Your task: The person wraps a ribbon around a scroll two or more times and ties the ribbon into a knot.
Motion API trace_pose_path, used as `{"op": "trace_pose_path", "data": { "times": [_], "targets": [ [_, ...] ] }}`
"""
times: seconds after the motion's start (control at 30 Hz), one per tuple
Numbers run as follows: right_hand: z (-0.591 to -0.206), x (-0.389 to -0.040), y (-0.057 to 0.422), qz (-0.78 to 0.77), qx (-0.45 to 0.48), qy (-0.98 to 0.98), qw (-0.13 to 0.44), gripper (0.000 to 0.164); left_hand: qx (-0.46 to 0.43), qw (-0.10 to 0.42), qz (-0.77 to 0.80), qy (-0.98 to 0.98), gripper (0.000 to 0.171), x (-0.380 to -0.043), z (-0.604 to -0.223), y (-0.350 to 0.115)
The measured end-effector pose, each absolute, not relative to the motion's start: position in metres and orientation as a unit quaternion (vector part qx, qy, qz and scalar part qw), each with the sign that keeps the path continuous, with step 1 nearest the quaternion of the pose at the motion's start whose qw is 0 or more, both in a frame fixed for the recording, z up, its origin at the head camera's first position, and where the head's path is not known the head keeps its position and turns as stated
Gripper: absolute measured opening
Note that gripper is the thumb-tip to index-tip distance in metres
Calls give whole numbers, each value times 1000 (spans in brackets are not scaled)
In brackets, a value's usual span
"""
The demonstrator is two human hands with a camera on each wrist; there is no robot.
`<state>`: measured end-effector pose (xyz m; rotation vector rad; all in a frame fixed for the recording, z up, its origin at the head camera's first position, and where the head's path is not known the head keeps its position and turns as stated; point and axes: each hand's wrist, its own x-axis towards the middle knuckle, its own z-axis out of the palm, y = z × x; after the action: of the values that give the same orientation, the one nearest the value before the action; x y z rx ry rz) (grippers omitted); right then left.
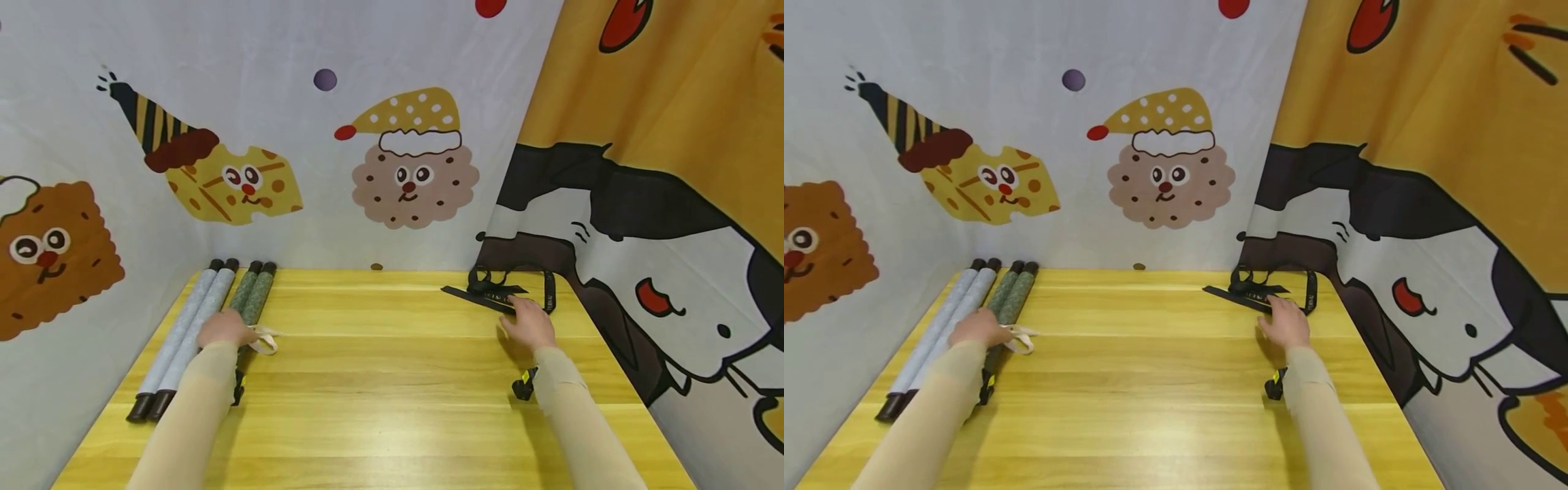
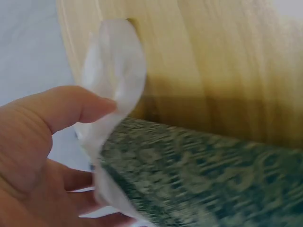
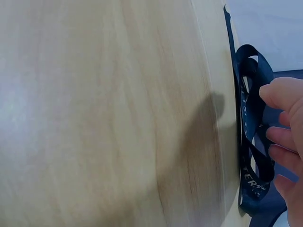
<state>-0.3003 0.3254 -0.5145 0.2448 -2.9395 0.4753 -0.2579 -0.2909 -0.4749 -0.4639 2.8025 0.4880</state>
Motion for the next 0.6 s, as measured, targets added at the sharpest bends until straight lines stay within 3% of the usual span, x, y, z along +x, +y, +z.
{"op": "trace_pose_path", "data": {
  "times": [0.27,0.6],
  "targets": [
    [-515,-309,324,151,74,-984,54,54,-127,87,114,982,85,-254,-462,-273],
    [-518,-327,300,149,98,-983,44,48,-56,11,130,990,65,-254,-460,-242]
  ]
}}
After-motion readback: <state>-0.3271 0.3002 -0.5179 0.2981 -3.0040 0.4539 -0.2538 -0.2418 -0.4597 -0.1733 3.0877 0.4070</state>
